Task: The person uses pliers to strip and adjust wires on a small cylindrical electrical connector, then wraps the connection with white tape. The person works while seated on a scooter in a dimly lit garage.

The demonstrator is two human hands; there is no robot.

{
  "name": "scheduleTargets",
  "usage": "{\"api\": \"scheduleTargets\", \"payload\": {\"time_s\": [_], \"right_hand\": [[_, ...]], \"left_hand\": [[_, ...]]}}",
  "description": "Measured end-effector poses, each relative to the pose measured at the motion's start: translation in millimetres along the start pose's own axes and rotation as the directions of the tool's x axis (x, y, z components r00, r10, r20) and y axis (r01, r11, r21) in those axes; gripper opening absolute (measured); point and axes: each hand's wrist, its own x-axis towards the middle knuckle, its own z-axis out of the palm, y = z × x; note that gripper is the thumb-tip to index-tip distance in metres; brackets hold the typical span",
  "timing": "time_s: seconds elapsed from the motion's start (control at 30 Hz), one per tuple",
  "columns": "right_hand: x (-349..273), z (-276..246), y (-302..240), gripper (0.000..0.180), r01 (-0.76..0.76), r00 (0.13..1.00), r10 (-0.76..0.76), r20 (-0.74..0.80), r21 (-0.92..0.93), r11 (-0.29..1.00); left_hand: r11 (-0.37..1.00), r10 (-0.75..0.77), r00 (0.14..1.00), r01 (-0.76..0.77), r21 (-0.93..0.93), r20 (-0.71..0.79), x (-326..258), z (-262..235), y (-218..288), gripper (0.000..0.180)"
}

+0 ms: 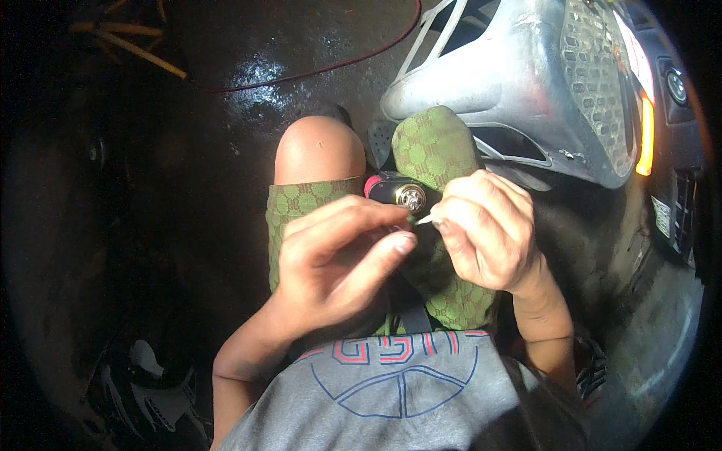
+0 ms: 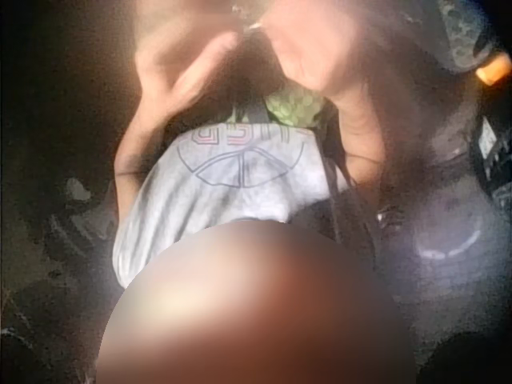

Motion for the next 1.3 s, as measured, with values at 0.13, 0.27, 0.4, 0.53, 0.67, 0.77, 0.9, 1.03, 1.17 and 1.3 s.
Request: {"api": "scheduleTargets", "payload": {"time_s": [0.13,0.27,0.4,0.53,0.67,0.77,0.9,1.03,1.17,1.3], "right_hand": [[0.2,0.9,-3.4,0.023,0.192,0.981,-0.193,-0.003,-0.066,0.979],[3.9,-2.2,-13.8,0.014,0.077,0.997,-0.077,0.025,0.016,0.997],[0.6,-10.9,-28.0,0.012,-0.681,0.729,0.445,0.52,0.62,0.39],[-7.1,-8.2,-26.8,0.014,-0.732,0.535,0.318,0.783,0.617,-0.289],[-11.8,-1.2,-27.1,0.016,-0.702,0.685,0.479,0.549,0.673,0.233],[-12.0,4.2,-27.7,0.035,-0.468,0.884,0.371,0.285,0.526,0.711],[-10.7,14.8,-22.0,0.045,-0.125,0.992,0.123,0.031,0.422,0.898],[-12.8,15.0,-16.5,0.035,0.064,0.998,-0.056,-0.039,0.26,0.964],[-12.6,10.0,-23.0,0.021,-0.007,1.0,0.012,-0.025,0.208,0.978],[-8.5,1.7,-33.7,0.01,-0.542,0.839,0.442,0.318,0.571,0.617]], "left_hand": [[0.865,-0.369,0.926,0.374,-0.335,0.08,-5.8,10.2,12.6,0.023],[0.999,-0.034,0.997,0.036,-0.029,0.069,-0.7,4.3,9.0,0.02],[0.606,0.545,0.784,-0.613,0.506,0.296,7.1,-11.0,1.5,0.036],[0.478,0.609,0.69,-0.713,0.513,0.39,8.3,-17.4,-2.1,0.038],[0.788,0.389,0.871,-0.484,0.38,0.302,8.0,-14.9,-6.4,0.021],[0.93,0.241,0.939,-0.295,0.217,0.243,5.6,-12.4,-6.3,0.014],[0.984,0.049,0.962,-0.092,0.151,0.268,1.2,-15.8,1.4,0.011],[0.992,0.07,0.962,-0.095,0.082,0.265,1.6,-15.4,1.7,0.013],[0.865,0.358,0.907,-0.412,0.287,0.224,3.5,-13.3,-7.6,0.023],[0.532,0.618,0.722,-0.675,0.51,0.311,5.1,-14.8,-13.8,0.038]]}}
